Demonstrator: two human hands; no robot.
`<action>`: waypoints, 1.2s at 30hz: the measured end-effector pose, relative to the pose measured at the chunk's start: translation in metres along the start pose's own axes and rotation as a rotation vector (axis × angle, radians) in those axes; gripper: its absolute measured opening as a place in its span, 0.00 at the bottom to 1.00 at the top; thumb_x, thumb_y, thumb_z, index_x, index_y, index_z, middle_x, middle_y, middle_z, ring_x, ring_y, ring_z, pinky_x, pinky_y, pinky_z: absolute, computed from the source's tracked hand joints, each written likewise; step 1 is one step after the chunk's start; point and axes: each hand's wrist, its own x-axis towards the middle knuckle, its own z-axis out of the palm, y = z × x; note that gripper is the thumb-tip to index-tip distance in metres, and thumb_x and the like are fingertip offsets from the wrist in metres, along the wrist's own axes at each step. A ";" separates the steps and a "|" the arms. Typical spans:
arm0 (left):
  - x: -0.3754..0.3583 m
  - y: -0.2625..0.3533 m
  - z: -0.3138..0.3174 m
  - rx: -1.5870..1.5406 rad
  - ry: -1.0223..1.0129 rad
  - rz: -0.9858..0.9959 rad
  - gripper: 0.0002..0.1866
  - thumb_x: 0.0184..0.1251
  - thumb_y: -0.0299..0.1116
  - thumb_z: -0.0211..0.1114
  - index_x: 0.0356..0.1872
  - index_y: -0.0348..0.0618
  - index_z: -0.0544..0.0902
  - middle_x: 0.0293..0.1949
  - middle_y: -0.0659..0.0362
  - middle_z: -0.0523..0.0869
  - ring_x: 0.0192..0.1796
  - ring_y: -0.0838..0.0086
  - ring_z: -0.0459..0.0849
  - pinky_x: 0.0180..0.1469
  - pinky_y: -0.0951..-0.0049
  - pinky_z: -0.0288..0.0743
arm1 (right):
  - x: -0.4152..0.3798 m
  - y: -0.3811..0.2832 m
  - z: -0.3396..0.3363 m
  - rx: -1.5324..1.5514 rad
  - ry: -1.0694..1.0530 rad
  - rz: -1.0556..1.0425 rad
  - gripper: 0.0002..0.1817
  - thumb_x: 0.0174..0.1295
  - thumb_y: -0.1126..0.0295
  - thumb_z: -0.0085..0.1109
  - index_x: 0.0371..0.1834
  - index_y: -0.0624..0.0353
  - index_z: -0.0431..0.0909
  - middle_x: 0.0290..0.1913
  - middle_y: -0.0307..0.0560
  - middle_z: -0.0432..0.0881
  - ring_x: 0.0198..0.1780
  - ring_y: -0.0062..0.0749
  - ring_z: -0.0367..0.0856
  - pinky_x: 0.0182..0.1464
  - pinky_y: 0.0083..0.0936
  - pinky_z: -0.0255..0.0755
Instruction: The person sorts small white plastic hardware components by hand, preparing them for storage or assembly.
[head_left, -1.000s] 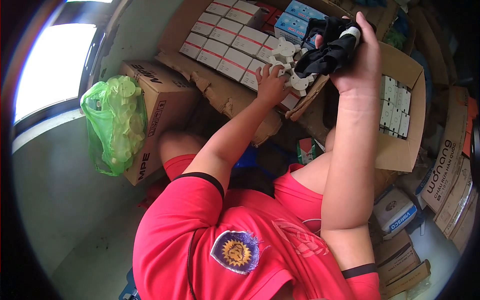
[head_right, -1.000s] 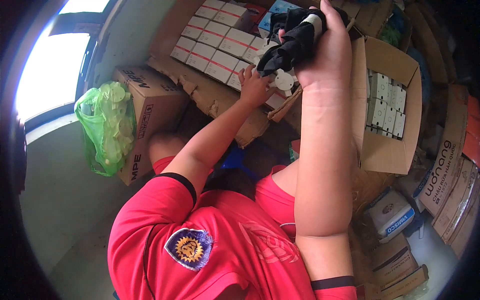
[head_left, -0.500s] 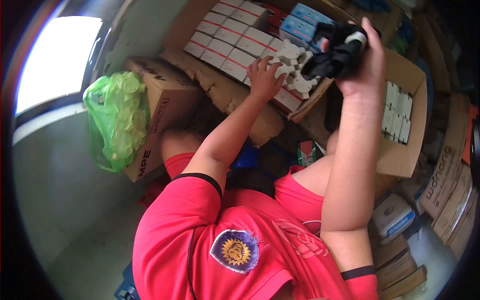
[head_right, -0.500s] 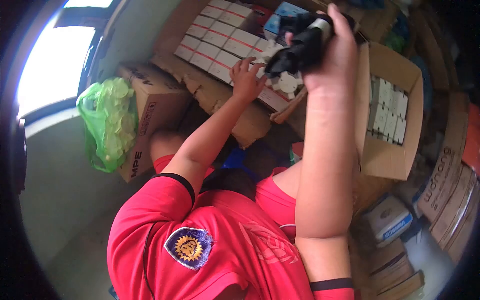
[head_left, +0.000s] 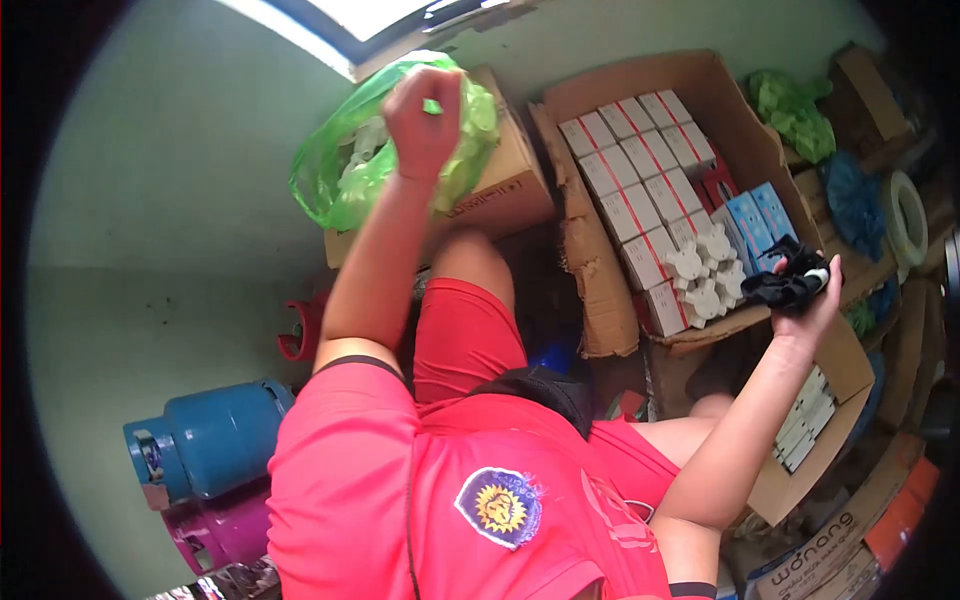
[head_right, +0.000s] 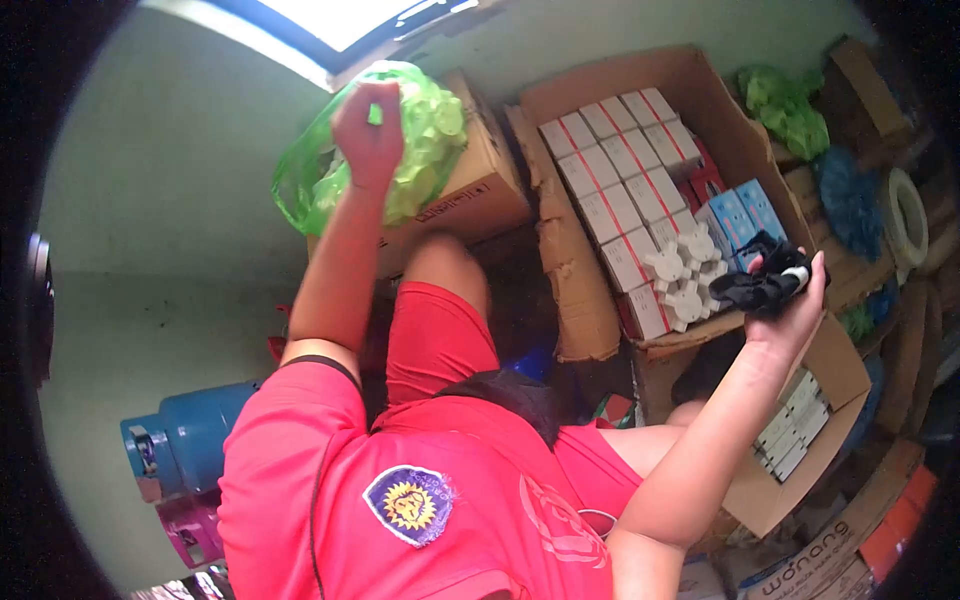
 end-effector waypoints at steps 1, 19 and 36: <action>0.008 -0.020 -0.026 0.066 -0.099 -0.182 0.10 0.68 0.31 0.69 0.27 0.40 0.81 0.21 0.55 0.81 0.23 0.68 0.79 0.30 0.68 0.72 | 0.007 0.002 -0.005 -0.016 -0.031 0.013 0.17 0.73 0.51 0.59 0.45 0.54 0.78 0.42 0.45 0.84 0.41 0.38 0.85 0.43 0.37 0.84; -0.138 -0.146 -0.177 0.327 -0.376 -0.958 0.24 0.54 0.41 0.77 0.50 0.37 0.88 0.43 0.49 0.92 0.45 0.62 0.92 0.53 0.64 0.84 | 0.042 0.056 0.036 -0.194 -0.096 0.078 0.19 0.71 0.46 0.58 0.42 0.51 0.75 0.41 0.46 0.83 0.38 0.38 0.84 0.36 0.33 0.84; -0.052 0.020 -0.096 -0.562 -0.261 -0.817 0.10 0.77 0.32 0.61 0.51 0.42 0.73 0.39 0.59 0.85 0.37 0.80 0.82 0.39 0.78 0.76 | -0.052 0.117 0.092 0.219 -0.765 0.113 0.33 0.74 0.45 0.49 0.75 0.54 0.66 0.68 0.52 0.77 0.66 0.47 0.78 0.69 0.55 0.72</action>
